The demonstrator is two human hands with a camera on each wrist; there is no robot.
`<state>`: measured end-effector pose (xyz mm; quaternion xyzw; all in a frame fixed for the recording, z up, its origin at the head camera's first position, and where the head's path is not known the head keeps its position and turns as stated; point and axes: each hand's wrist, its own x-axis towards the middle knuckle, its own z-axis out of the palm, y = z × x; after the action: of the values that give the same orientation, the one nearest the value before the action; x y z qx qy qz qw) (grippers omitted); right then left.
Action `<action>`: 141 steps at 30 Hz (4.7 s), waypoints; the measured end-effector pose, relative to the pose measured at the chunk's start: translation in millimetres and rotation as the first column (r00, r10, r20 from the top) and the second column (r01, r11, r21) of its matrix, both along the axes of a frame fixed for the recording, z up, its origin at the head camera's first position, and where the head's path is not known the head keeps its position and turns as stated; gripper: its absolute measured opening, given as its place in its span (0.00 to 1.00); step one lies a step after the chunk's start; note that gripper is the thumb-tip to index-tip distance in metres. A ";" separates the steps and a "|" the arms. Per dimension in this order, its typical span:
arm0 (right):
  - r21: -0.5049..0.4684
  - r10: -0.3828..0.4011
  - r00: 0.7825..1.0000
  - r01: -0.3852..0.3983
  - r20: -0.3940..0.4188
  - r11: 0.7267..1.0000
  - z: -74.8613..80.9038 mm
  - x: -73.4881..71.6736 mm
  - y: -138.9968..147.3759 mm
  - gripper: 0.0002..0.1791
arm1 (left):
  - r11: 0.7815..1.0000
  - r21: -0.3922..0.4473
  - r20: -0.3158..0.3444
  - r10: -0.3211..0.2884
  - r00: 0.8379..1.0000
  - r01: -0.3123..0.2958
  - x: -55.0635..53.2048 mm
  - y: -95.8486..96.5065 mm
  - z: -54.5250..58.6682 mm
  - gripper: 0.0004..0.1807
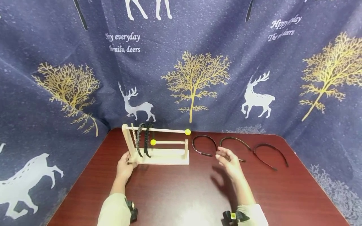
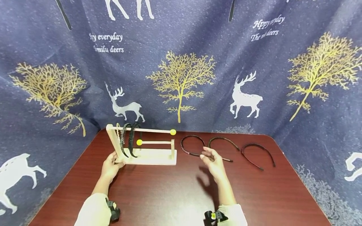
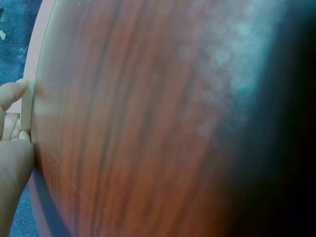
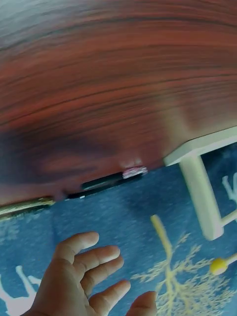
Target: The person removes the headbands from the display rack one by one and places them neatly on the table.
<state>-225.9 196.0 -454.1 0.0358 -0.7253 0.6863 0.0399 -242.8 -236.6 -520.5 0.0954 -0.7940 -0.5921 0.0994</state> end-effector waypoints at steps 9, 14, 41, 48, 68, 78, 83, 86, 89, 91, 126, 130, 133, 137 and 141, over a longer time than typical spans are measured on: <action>-0.107 0.059 0.998 -0.061 -0.028 0.992 -4.1 -6.8 -40.9 0.23 | 1.000 0.016 -0.001 0.008 1.000 -0.008 -1.1 0.0 -3.2 0.41; -0.138 0.098 0.995 -0.101 -0.031 0.985 -5.2 -5.9 -60.7 0.24 | 1.000 0.011 -0.006 0.000 1.000 0.000 -0.6 -0.1 -2.4 0.41; -0.050 0.320 0.938 -0.329 -0.134 0.943 24.7 1.8 -151.8 0.22 | 0.999 0.052 -0.019 -0.006 1.000 0.007 -0.5 1.8 0.8 0.40; -0.045 0.340 0.930 -0.349 -0.137 0.936 28.0 0.5 -167.2 0.23 | 0.999 0.035 -0.003 0.000 1.000 0.000 -1.1 2.2 2.4 0.40; -0.019 0.402 0.886 -0.417 -0.231 0.909 23.5 -5.7 -221.6 0.27 | 0.998 0.063 -0.028 0.007 1.000 -0.006 0.4 0.1 -4.7 0.40; -0.025 0.440 0.874 -0.454 -0.205 0.891 27.6 -6.9 -240.1 0.28 | 0.998 0.065 -0.026 0.010 1.000 -0.008 -0.6 0.3 -2.5 0.39; 0.026 0.428 0.862 -0.438 -0.272 0.899 27.6 -8.4 -239.9 0.22 | 0.997 0.072 -0.032 0.014 0.999 -0.012 -1.7 1.4 -1.2 0.39; 0.065 0.420 0.850 -0.422 -0.318 0.904 30.9 -9.7 -238.2 0.19 | 0.996 0.085 -0.041 0.015 0.999 -0.011 -2.8 1.8 -1.4 0.39; 0.082 0.405 0.844 -0.404 -0.351 0.911 37.7 -11.2 -236.6 0.18 | 0.997 0.080 -0.040 0.012 0.999 -0.009 -2.7 1.0 -1.2 0.39; 0.085 0.392 0.844 -0.389 -0.367 0.917 43.4 -12.2 -236.0 0.18 | 0.998 0.068 -0.036 0.011 0.999 -0.008 -2.7 -0.3 -1.3 0.39; 0.239 0.329 0.863 -0.251 -0.383 0.938 66.8 -3.7 -149.1 0.14 | 0.999 0.031 0.002 0.011 1.000 -0.011 0.6 -1.5 -3.1 0.38; 0.216 0.307 0.877 -0.240 -0.371 0.946 66.2 -2.3 -140.8 0.14 | 0.999 0.038 -0.006 0.012 1.000 -0.012 -0.4 -0.9 -1.8 0.38; 0.206 0.294 0.882 -0.231 -0.368 0.951 64.9 -3.1 -135.4 0.14 | 0.999 0.042 -0.008 0.018 1.000 -0.018 -0.8 -1.4 -0.8 0.38; 0.183 0.271 0.890 -0.217 -0.367 0.959 61.6 -5.5 -127.8 0.14 | 0.999 0.038 -0.009 0.015 1.000 -0.015 -0.5 -1.9 0.1 0.38; 0.154 0.261 0.898 -0.219 -0.355 0.963 57.9 -8.1 -119.5 0.14 | 0.999 0.035 -0.006 0.014 1.000 -0.014 -0.4 -1.3 0.3 0.38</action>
<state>-234.0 76.5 -396.2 0.2568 -0.7311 0.6257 0.0896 -243.2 -237.9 -520.2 0.1008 -0.7826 -0.6054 0.1043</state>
